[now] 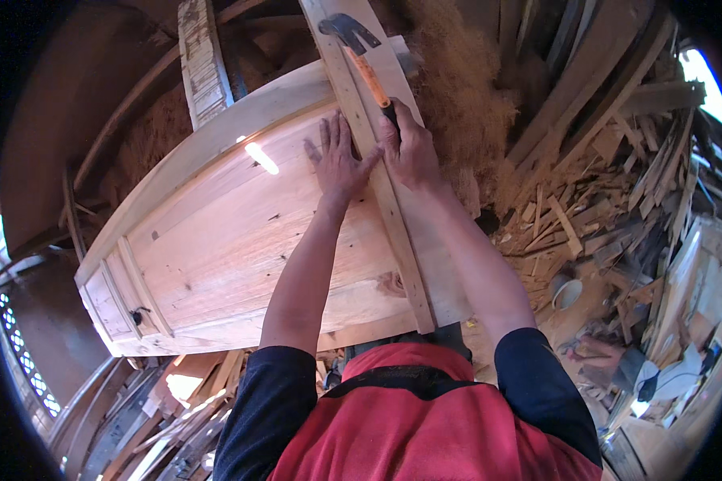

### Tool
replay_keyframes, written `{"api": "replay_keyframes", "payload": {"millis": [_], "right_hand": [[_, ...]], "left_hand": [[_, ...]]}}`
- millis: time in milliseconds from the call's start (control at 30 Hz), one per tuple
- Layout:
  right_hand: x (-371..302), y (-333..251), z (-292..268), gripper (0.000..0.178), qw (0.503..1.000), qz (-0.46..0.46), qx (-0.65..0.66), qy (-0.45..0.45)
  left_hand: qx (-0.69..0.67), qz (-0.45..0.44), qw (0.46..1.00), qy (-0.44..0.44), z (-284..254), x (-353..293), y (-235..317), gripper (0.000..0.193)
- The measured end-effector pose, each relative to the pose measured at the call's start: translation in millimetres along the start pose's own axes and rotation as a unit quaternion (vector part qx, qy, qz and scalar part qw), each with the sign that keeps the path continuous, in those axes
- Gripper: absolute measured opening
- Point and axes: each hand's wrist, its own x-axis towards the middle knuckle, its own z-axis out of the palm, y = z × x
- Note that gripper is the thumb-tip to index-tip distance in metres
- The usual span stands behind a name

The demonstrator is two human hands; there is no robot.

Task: The person measures a wooden door with a tape measure, marks it with a pencil, hammers a wooden board onto the side, cuts the board with a circular saw, and then sands the door frame using a power sander.

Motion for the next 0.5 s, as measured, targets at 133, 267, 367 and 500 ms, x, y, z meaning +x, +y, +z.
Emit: {"api": "replay_keyframes", "payload": {"millis": [133,267,367,500], "right_hand": [[8.6,46.2,11.0,0.039,0.989,0.019,-0.134,-0.053],[10.0,13.2,18.3,0.039,0.988,0.069,-0.117,-0.079],[1.4,11.5,21.9,0.039,0.989,0.071,-0.123,-0.044],[13.6,15.0,19.5,0.040,0.959,0.127,-0.230,-0.104]], "left_hand": [[-0.009,-0.002,1.000,0.001,-3.8,2.5,8.6,0.103],[-0.010,-0.012,1.000,0.008,-2.5,-7.1,-8.9,0.102],[-0.009,0.003,1.000,0.018,-2.3,-2.4,-3.7,0.101],[-0.012,0.007,1.000,0.009,5.9,-0.4,-2.2,0.100]]}}
